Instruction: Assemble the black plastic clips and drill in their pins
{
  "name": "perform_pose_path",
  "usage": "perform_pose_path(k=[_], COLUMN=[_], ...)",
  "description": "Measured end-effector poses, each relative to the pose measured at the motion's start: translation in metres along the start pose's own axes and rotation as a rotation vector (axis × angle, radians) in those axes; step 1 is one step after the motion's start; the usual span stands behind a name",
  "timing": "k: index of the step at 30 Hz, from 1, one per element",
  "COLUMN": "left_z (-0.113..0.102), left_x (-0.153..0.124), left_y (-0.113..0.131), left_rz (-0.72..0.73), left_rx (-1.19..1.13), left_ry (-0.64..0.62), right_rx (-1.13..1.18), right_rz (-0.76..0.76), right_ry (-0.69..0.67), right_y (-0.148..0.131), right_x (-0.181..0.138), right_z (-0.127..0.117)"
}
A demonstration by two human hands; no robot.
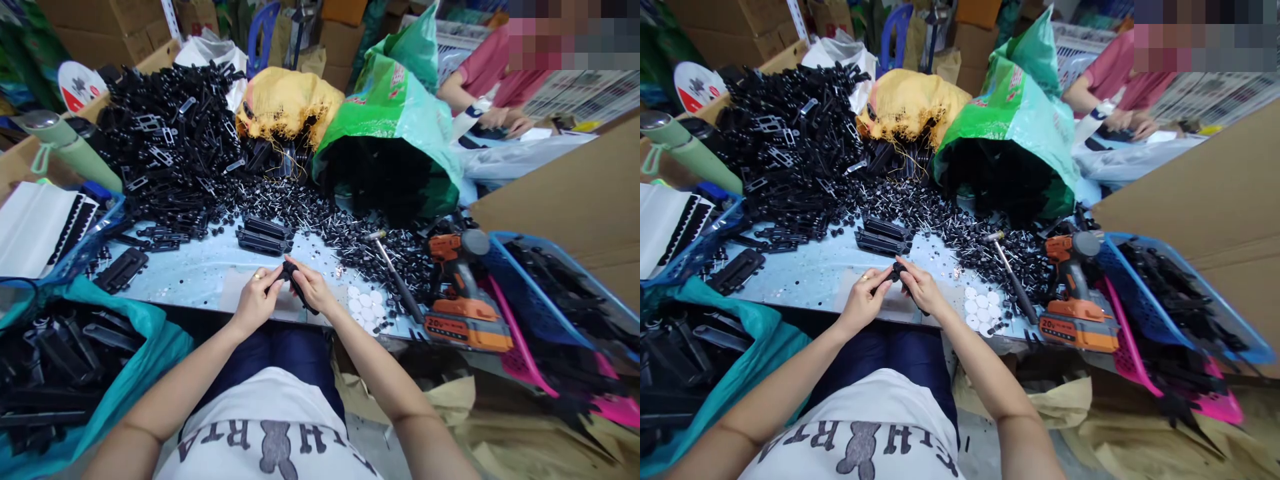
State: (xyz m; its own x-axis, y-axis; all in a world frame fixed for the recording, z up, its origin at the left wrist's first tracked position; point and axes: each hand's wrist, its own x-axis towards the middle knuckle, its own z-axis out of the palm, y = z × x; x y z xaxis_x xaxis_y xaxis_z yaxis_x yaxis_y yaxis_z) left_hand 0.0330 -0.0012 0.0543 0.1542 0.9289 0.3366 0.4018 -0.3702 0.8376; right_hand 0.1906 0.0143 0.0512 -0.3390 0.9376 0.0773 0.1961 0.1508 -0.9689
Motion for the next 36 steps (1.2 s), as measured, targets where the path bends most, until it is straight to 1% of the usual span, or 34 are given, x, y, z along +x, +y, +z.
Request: perform_pose_path(k=[2,4,5,6,8,9,10,11,13,14,15,18,19,20,23,25,27,29,31,32,33,34,35,36], left_z=[-0.001,-0.003,-0.005,-0.007,-0.012,-0.013,-0.012,-0.011,-0.005,-0.002,0.0,0.002,0.003,0.003,0.008,0.012,0.017,0.022,0.027,0.03,0.032,0.035,0.037,0.038], left_x=[0.004,0.009,0.011,0.013,0.014,0.013,0.011,0.009,0.003,0.001,-0.001,-0.004,-0.004,-0.004,-0.004,-0.005,-0.007,-0.011,-0.017,-0.02,-0.023,-0.024,-0.025,-0.024], left_y=[0.002,0.002,0.002,0.002,0.002,0.003,0.004,0.005,0.008,0.009,0.01,0.01,0.01,0.011,0.014,0.015,0.013,0.007,-0.003,-0.008,-0.013,-0.017,-0.019,-0.019], left_rz=[0.005,0.029,0.056,0.094,0.175,0.202,0.218,0.227,0.236,0.247,0.264,0.312,0.315,0.308,0.264,0.239,0.169,0.003,-0.249,-0.373,-0.476,-0.55,-0.591,-0.604], left_rx=[0.005,-0.002,-0.008,-0.011,-0.012,-0.007,0.001,0.011,0.022,0.023,0.019,-0.004,-0.008,-0.008,0.0,-0.007,-0.035,-0.113,-0.254,-0.335,-0.413,-0.481,-0.538,-0.587], left_ry=[0.072,0.124,0.116,0.079,-0.028,-0.053,-0.036,0.021,0.18,0.227,0.232,0.134,0.129,0.151,0.29,0.317,0.294,0.274,0.26,0.256,0.254,0.257,0.27,0.291], right_rx=[-0.086,-0.104,-0.115,-0.143,-0.243,-0.292,-0.324,-0.337,-0.34,-0.346,-0.359,-0.405,-0.409,-0.408,-0.371,-0.338,-0.319,-0.327,-0.365,-0.39,-0.415,-0.434,-0.442,-0.435], right_rz=[-0.064,-0.073,-0.081,-0.104,-0.196,-0.242,-0.274,-0.293,-0.305,-0.311,-0.326,-0.38,-0.384,-0.376,-0.308,-0.269,-0.231,-0.184,-0.11,-0.057,0.002,0.062,0.114,0.148], right_ry=[0.02,0.091,0.116,0.111,0.038,0.016,0.036,0.091,0.257,0.32,0.337,0.235,0.22,0.233,0.36,0.389,0.379,0.294,0.2,0.184,0.197,0.226,0.244,0.229], right_y=[0.002,0.003,0.002,0.0,-0.005,-0.009,-0.013,-0.017,-0.024,-0.026,-0.028,-0.031,-0.032,-0.033,-0.036,-0.035,-0.029,-0.02,-0.009,-0.006,-0.003,-0.003,-0.003,-0.005], right_x=[-0.002,-0.003,-0.003,-0.003,-0.003,-0.003,-0.003,-0.004,-0.005,-0.006,-0.006,-0.006,-0.006,-0.006,-0.008,-0.009,-0.006,0.003,0.019,0.028,0.037,0.045,0.05,0.054], right_z=[0.001,0.002,0.002,0.001,-0.002,-0.003,-0.002,0.0,0.006,0.009,0.011,0.01,0.009,0.01,0.019,0.028,0.033,0.027,0.007,-0.007,-0.021,-0.035,-0.045,-0.05])
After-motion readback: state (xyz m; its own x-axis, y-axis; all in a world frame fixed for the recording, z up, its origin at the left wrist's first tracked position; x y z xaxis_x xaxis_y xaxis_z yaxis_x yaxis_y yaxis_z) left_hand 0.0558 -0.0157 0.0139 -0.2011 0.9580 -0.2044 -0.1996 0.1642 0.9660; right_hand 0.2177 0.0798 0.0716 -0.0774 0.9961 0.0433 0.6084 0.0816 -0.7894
